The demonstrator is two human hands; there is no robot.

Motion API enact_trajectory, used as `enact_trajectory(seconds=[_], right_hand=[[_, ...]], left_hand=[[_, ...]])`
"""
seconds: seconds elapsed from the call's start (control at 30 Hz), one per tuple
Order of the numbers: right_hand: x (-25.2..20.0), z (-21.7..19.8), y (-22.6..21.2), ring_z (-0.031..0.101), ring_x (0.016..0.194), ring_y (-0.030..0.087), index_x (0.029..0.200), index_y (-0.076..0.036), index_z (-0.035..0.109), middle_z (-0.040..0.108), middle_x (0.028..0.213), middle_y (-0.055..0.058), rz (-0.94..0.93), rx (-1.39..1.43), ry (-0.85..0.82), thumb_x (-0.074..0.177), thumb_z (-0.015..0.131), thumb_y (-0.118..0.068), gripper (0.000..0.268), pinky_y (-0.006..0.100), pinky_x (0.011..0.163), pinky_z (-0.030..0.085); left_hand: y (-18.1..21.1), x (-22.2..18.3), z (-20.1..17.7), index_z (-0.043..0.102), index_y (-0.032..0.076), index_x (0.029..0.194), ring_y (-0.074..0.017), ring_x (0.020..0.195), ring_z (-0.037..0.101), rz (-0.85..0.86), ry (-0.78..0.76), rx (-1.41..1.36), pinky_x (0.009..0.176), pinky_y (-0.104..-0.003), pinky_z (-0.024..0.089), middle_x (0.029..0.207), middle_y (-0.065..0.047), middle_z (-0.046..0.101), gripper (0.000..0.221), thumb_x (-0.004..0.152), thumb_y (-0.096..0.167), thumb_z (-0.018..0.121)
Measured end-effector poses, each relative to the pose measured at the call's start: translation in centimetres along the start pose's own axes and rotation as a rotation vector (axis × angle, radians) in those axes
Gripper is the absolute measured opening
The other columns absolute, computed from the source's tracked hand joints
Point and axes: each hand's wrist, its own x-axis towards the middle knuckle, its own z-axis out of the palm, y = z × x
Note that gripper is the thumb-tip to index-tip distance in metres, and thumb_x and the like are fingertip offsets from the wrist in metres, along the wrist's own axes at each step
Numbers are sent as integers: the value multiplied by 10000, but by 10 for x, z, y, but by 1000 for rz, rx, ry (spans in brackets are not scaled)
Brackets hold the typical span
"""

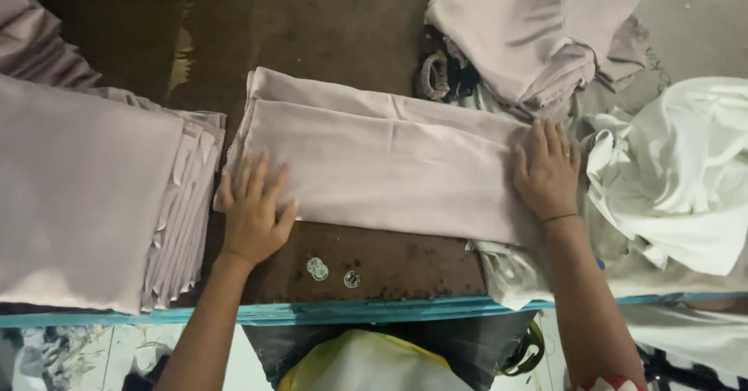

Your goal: Trimming loose threads from garment edges using snips and then folding the garments into a stack.

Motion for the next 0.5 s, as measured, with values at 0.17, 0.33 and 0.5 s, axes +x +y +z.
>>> enact_trajectory(seconds=[0.17,0.33,0.5], right_hand=[[45,54,63,600,1273,389,1488,-110,560,640,1335,189,-115,22,-59,965,637,-289,558,556,1018,484],[72,55,72,650,1250,327,1423,-230,665,699,1272,132,-105,-108,-255,886,645,-355,552,516,996,517],[55,38,83,683,853,475,945,-41,660,723,863,234,-186,148,-230,886,618,-235,207,529,746,518]], left_hand=[[4,-10,-18,482,251,1531,-384,1504,349,72,-83,31,1161,-646,240,1631,-154,384,891,658,231,660],[-32,8,-1,577,296,1442,-332,1443,466,139,-67,133,1167,-608,301,1539,-85,520,785,666,195,640],[-64,71,1,709,175,1268,-286,1437,495,401,-8,299,1154,-564,336,1408,-82,666,512,763,147,627]])
